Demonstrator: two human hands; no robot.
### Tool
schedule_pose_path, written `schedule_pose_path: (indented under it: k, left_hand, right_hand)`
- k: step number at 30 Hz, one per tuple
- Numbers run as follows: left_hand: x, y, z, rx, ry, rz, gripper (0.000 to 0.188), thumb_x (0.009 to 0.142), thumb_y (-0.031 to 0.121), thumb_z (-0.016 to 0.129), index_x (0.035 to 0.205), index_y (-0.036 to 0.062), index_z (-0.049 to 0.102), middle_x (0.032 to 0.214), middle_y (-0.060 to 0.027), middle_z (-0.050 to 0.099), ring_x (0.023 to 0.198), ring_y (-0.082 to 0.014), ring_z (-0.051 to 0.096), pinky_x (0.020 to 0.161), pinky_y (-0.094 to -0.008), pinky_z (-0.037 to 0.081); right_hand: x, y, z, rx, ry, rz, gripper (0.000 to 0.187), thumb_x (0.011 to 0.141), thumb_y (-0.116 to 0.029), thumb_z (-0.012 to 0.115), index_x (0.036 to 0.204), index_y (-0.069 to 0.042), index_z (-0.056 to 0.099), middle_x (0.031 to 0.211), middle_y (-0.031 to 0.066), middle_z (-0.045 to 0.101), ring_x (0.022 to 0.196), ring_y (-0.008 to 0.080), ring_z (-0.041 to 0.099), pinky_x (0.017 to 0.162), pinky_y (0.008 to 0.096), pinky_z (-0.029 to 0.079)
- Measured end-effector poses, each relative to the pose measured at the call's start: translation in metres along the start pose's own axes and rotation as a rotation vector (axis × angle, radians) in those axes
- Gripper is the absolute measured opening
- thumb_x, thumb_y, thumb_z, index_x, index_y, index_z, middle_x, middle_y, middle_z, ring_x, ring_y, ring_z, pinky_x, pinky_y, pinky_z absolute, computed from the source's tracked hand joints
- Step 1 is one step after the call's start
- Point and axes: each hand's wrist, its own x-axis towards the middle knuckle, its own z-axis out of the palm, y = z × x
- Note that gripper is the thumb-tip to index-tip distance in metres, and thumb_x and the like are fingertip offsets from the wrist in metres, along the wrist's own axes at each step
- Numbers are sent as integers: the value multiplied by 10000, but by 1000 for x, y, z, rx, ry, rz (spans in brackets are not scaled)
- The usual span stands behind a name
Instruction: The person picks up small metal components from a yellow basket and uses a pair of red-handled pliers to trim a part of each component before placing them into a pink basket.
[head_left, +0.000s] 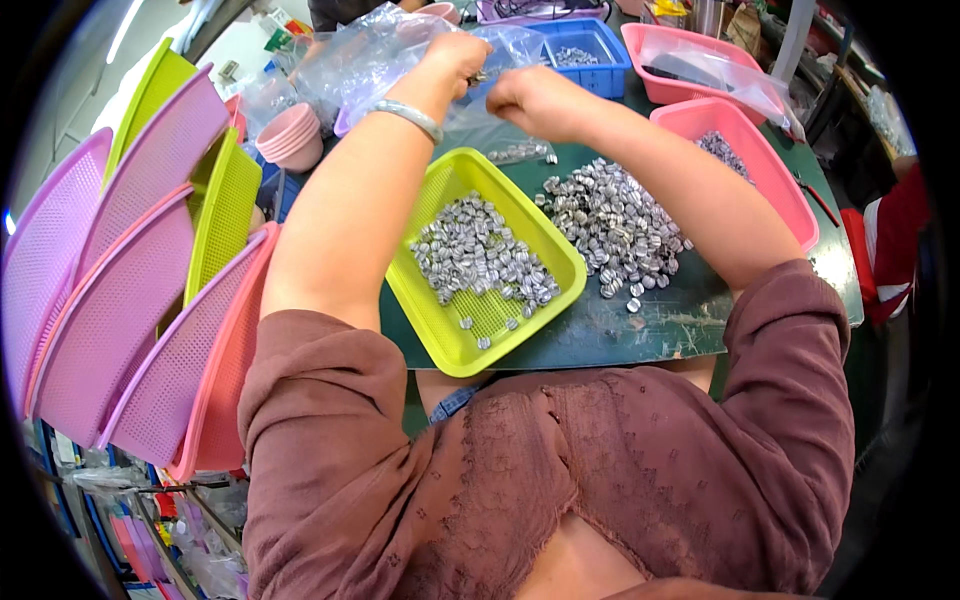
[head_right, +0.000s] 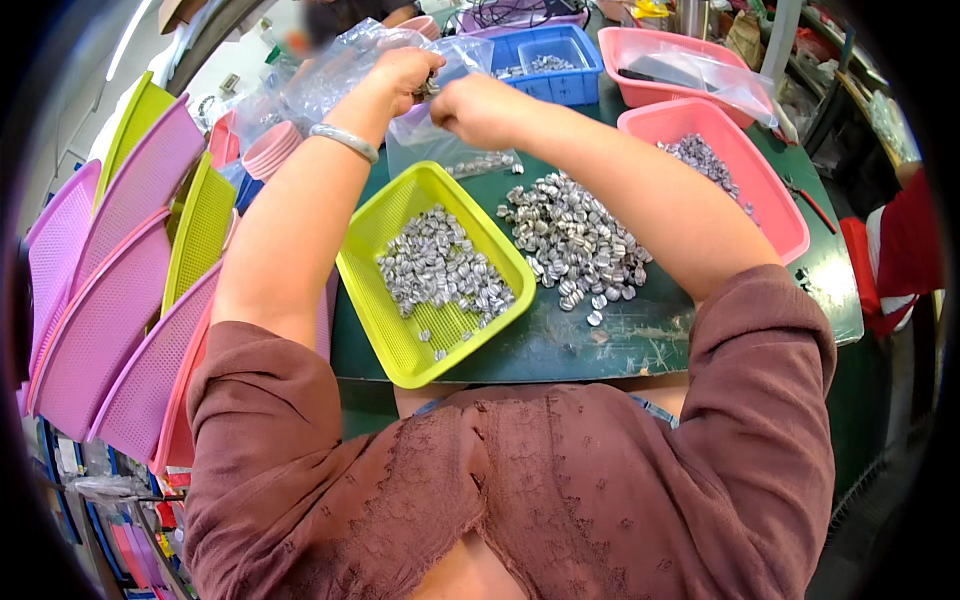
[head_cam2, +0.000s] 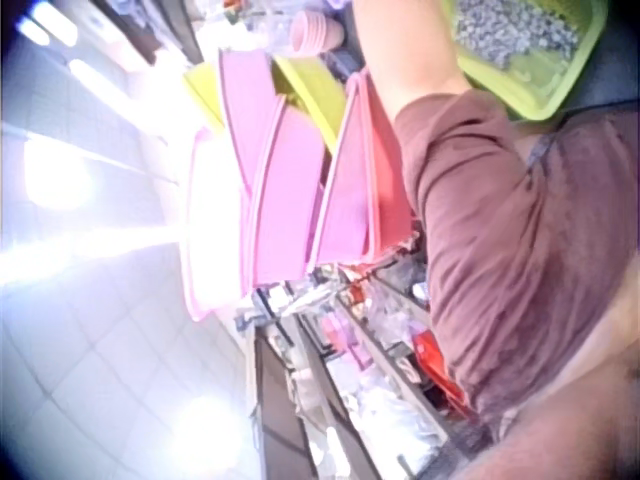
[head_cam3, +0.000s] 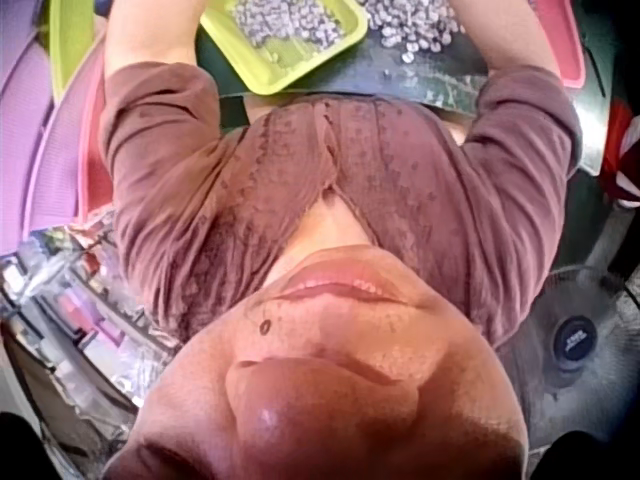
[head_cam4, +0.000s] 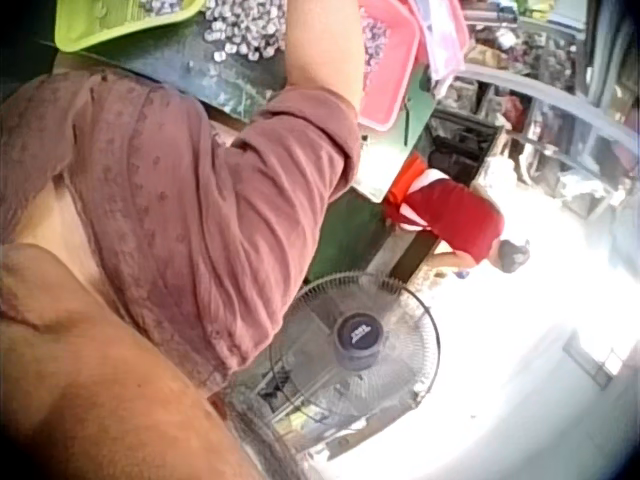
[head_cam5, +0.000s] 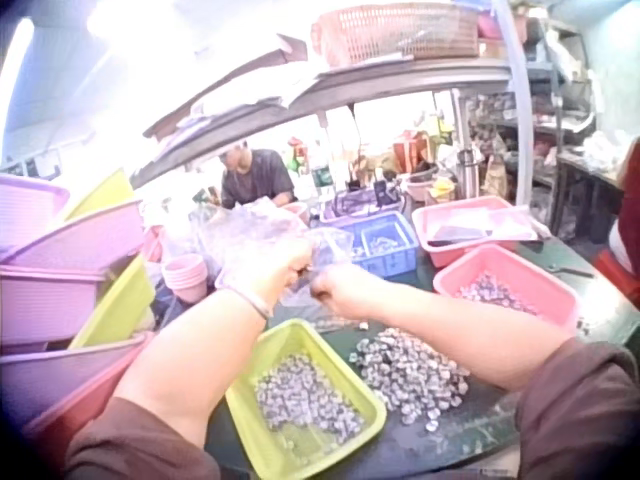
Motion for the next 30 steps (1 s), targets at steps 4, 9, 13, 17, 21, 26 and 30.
schedule_pose_path:
  k: [4, 9, 13, 17, 21, 26, 30]
  left_hand:
    - [-15, -6, -11, 626, -90, 74, 238, 781, 178, 561, 994, 76, 591, 951, -66, 582, 769, -183, 528, 634, -340, 438]
    - [-27, -8, -35, 533, -28, 530, 149, 739, 115, 542, 824, 20, 620, 806, -124, 610, 709, -209, 569, 648, -292, 451]
    - [-112, -6, -38, 57, 23, 544, 149, 756, 101, 530, 844, 31, 627, 833, -104, 611, 752, -179, 542, 682, -298, 426]
    - [-161, -52, -55, -158, -60, 412, 195, 827, 126, 520, 962, 6, 593, 844, -37, 592, 722, -102, 532, 656, -230, 433]
    - [-214, -91, -49, -451, -62, 109, 155, 815, 99, 521, 904, -6, 592, 763, -30, 568, 642, -84, 519, 583, -203, 443]
    - [-233, -114, -52, -534, -143, -47, 158, 832, 94, 513, 948, 8, 579, 847, -34, 567, 693, -93, 527, 619, -214, 447]
    - [-239, -119, -45, -596, -141, -43, 156, 834, 99, 514, 943, 9, 581, 846, -34, 563, 699, -93, 528, 618, -212, 446]
  right_hand:
    - [-1, 6, 2, 1, 58, -26, 129, 729, -73, 575, 845, -28, 609, 810, 126, 598, 756, 281, 581, 678, 338, 465]
    - [-1, -5, -1, -19, 178, -57, 198, 697, -68, 559, 890, -40, 595, 855, 140, 575, 766, 302, 569, 685, 360, 466]
    - [-16, -30, 7, -70, 239, -134, 193, 707, -36, 564, 899, -19, 579, 844, 132, 576, 776, 277, 567, 672, 339, 462]
    - [-25, -52, 45, -58, -246, 10, 275, 686, -45, 594, 961, -46, 585, 843, 116, 588, 780, 271, 578, 698, 360, 459]
    - [-28, -62, 82, -221, -524, -109, 262, 657, -79, 618, 918, -95, 604, 841, 56, 577, 882, 236, 538, 783, 361, 388]
    - [-20, -66, 104, -387, -659, -85, 156, 676, -57, 547, 815, -96, 606, 851, 71, 613, 849, 258, 579, 740, 369, 431]
    - [-17, -67, 104, -289, -628, -12, 137, 683, -75, 554, 813, -67, 596, 811, 103, 608, 795, 278, 583, 680, 373, 450]
